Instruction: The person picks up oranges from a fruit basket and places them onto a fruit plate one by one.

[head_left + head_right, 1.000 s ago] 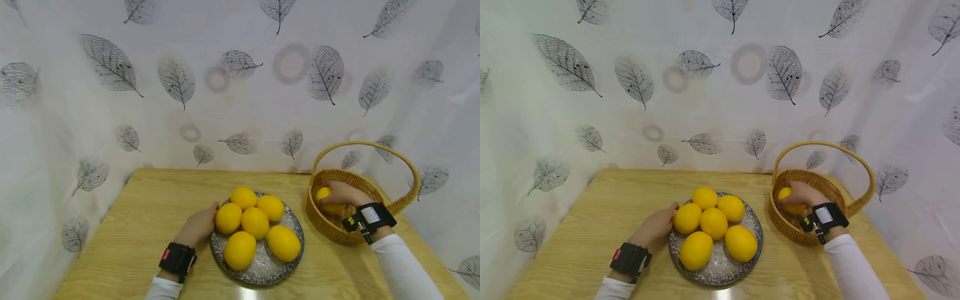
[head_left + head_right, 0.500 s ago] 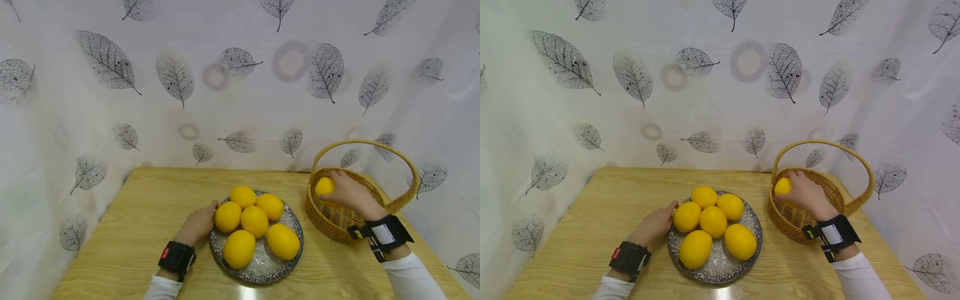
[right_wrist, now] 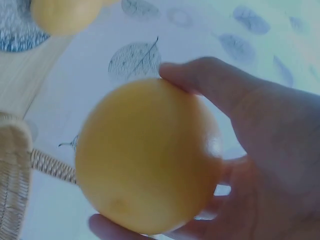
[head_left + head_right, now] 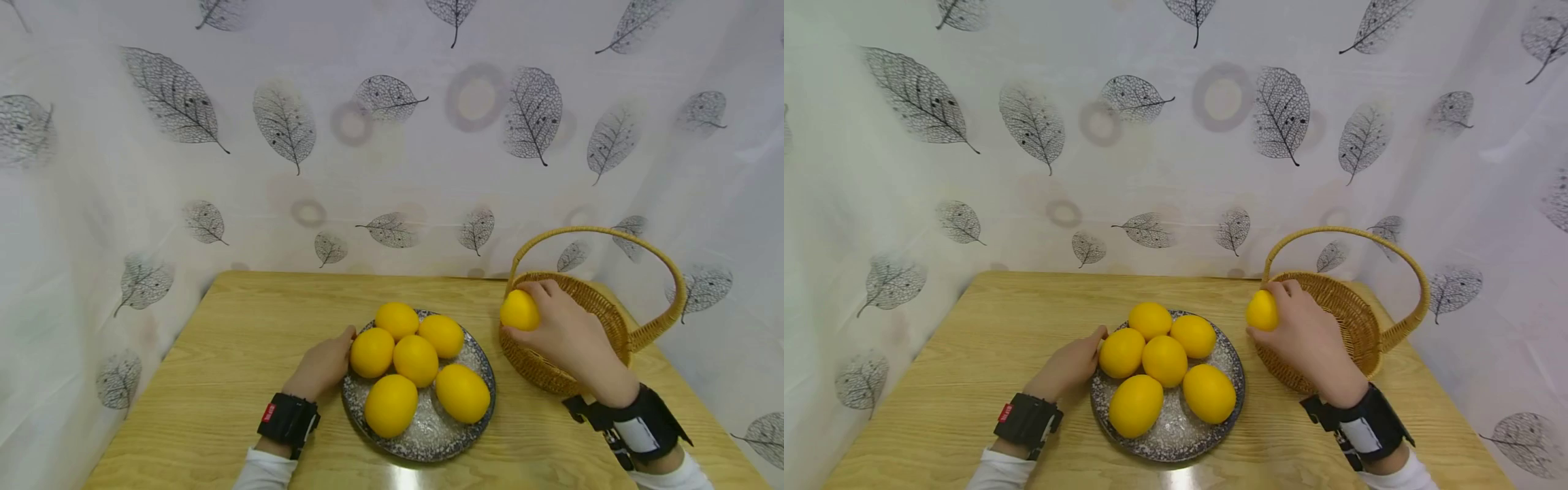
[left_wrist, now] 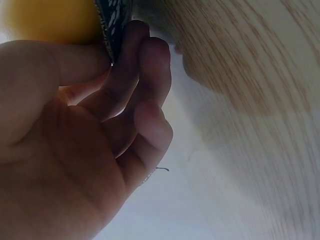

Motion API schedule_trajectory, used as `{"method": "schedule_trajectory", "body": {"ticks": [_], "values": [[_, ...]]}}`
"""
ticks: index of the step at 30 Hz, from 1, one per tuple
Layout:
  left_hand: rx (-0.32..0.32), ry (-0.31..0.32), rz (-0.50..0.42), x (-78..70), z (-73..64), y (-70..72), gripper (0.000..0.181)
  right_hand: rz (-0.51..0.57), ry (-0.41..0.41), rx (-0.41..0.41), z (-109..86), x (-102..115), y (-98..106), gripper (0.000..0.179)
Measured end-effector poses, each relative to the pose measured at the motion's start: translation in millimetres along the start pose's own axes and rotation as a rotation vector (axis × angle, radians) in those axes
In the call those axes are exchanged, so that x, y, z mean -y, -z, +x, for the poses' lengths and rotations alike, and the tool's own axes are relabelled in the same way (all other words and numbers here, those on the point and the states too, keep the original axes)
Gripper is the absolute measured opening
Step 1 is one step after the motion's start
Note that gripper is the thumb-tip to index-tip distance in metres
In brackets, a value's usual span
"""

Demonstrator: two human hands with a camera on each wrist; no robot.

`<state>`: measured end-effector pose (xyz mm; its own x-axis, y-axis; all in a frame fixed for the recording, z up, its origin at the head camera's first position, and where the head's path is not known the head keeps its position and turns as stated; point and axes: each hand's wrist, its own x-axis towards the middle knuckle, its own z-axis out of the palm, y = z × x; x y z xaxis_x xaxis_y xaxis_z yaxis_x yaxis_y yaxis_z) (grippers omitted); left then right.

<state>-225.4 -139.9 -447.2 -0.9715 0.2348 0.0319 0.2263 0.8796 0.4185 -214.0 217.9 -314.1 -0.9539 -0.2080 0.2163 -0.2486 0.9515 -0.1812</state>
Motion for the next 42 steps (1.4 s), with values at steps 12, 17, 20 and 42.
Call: {"method": "schedule_trajectory", "body": {"ticks": [12, 17, 20, 42], "values": [[0.011, 0.015, -0.008, 0.5, 0.8, 0.7, 0.037, 0.006, 0.141, -0.128, -34.0, 55, -31, 0.075], [0.011, 0.013, -0.005, 0.5, 0.7, 0.5, 0.035, 0.033, 0.178, -0.124, -49.6, 77, -45, 0.073], [0.014, 0.012, -0.006, 0.5, 1.2, 0.1, 0.032, 0.078, 0.189, -0.116, -59.0, 87, -57, 0.073], [0.014, 0.005, 0.000, -1.1, 2.7, 1.5, 0.032, 0.057, 0.290, -0.213, -77.4, 92, -116, 0.050]]}}
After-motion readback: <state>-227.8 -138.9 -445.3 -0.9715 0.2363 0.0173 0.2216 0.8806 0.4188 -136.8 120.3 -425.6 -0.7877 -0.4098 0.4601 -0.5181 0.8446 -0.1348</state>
